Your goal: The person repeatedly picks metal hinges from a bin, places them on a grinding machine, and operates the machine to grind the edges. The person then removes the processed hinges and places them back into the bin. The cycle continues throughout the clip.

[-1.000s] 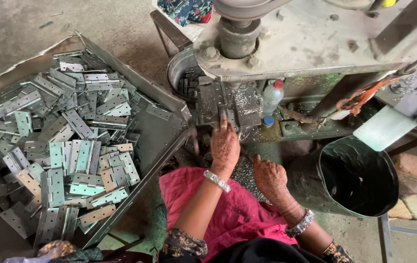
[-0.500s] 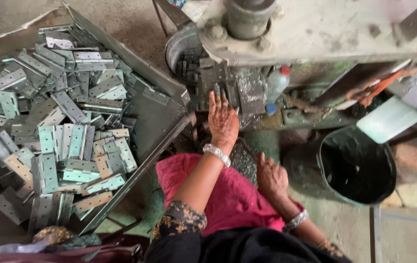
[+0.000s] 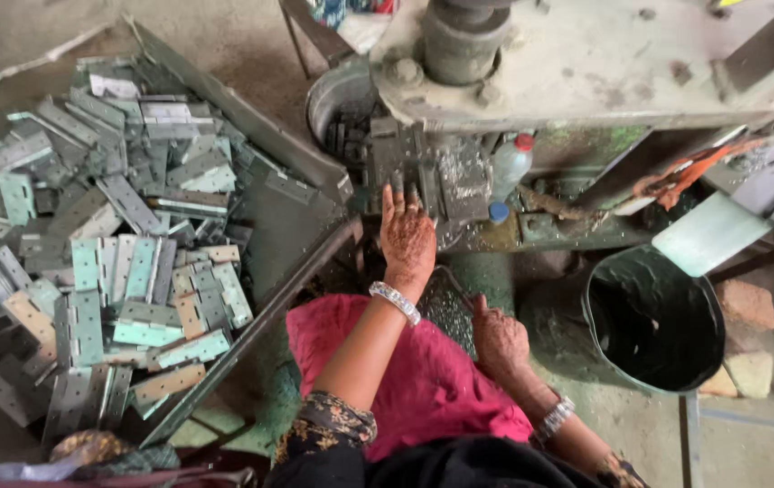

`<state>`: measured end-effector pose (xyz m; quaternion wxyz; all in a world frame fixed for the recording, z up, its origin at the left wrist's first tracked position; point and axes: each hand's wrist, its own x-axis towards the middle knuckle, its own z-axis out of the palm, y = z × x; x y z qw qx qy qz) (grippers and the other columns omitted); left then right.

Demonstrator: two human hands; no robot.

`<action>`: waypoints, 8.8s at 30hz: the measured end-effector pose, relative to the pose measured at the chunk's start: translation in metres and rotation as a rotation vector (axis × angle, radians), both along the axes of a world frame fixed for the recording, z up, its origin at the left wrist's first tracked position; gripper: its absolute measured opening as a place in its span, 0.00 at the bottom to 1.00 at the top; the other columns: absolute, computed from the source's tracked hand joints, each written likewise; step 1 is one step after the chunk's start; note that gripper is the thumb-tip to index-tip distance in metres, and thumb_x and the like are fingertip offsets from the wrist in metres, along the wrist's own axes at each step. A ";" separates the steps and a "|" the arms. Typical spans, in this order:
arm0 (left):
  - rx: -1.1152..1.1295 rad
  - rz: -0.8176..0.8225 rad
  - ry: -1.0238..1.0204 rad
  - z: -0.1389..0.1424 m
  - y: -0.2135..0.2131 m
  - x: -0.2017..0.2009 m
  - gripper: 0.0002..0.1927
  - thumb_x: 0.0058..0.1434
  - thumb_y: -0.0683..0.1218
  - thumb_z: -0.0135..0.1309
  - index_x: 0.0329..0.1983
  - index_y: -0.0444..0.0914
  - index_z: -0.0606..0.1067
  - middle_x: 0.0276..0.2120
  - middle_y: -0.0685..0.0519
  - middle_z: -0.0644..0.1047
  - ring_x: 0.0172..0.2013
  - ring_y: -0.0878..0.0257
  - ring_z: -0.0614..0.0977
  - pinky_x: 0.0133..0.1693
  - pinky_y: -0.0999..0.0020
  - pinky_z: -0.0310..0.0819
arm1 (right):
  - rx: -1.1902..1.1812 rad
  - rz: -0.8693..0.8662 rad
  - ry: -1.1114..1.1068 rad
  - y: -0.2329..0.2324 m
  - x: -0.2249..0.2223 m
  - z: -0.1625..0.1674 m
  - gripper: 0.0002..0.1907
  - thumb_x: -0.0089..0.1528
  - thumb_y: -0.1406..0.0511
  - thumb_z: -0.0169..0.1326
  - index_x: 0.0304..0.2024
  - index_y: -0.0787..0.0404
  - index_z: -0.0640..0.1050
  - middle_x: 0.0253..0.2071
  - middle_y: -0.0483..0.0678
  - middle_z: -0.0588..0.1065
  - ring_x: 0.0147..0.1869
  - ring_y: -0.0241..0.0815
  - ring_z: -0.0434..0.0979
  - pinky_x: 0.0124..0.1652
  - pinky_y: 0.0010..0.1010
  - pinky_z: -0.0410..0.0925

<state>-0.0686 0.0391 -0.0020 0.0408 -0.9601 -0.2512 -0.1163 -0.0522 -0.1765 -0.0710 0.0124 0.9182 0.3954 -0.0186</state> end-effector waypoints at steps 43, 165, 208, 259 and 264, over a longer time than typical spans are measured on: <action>-0.091 -0.309 -0.334 -0.006 0.005 -0.058 0.28 0.64 0.58 0.54 0.60 0.37 0.74 0.64 0.50 0.73 0.69 0.52 0.66 0.71 0.43 0.40 | -0.113 0.133 -0.228 0.018 0.009 0.030 0.23 0.63 0.64 0.47 0.62 0.61 0.72 0.39 0.50 0.79 0.40 0.45 0.82 0.32 0.36 0.73; -1.489 -0.111 -0.778 -0.010 0.048 -0.147 0.27 0.55 0.38 0.61 0.60 0.32 0.74 0.48 0.47 0.81 0.47 0.62 0.82 0.51 0.68 0.73 | 0.548 0.331 0.100 0.080 -0.069 0.102 0.44 0.61 0.62 0.60 0.77 0.62 0.59 0.61 0.56 0.74 0.63 0.54 0.77 0.60 0.40 0.70; -1.047 0.202 -0.584 -0.021 0.049 -0.032 0.18 0.59 0.42 0.55 0.53 0.36 0.78 0.43 0.43 0.83 0.43 0.49 0.86 0.44 0.56 0.80 | 0.478 0.212 -0.378 0.085 0.021 0.106 0.18 0.57 0.62 0.51 0.48 0.60 0.69 0.39 0.52 0.80 0.41 0.49 0.80 0.41 0.40 0.73; -0.083 0.120 -0.005 -0.013 0.033 0.031 0.23 0.69 0.49 0.42 0.65 0.38 0.72 0.71 0.53 0.64 0.72 0.47 0.58 0.70 0.36 0.35 | -0.034 -0.029 0.033 0.004 -0.002 -0.014 0.13 0.69 0.62 0.42 0.53 0.57 0.71 0.33 0.51 0.80 0.34 0.51 0.82 0.32 0.44 0.74; -0.054 0.154 -0.065 -0.009 0.038 0.047 0.25 0.66 0.49 0.43 0.64 0.38 0.72 0.70 0.52 0.64 0.72 0.47 0.56 0.68 0.37 0.34 | 0.003 -0.063 0.148 -0.002 -0.003 -0.020 0.19 0.70 0.55 0.41 0.56 0.59 0.69 0.31 0.52 0.78 0.26 0.50 0.81 0.24 0.42 0.73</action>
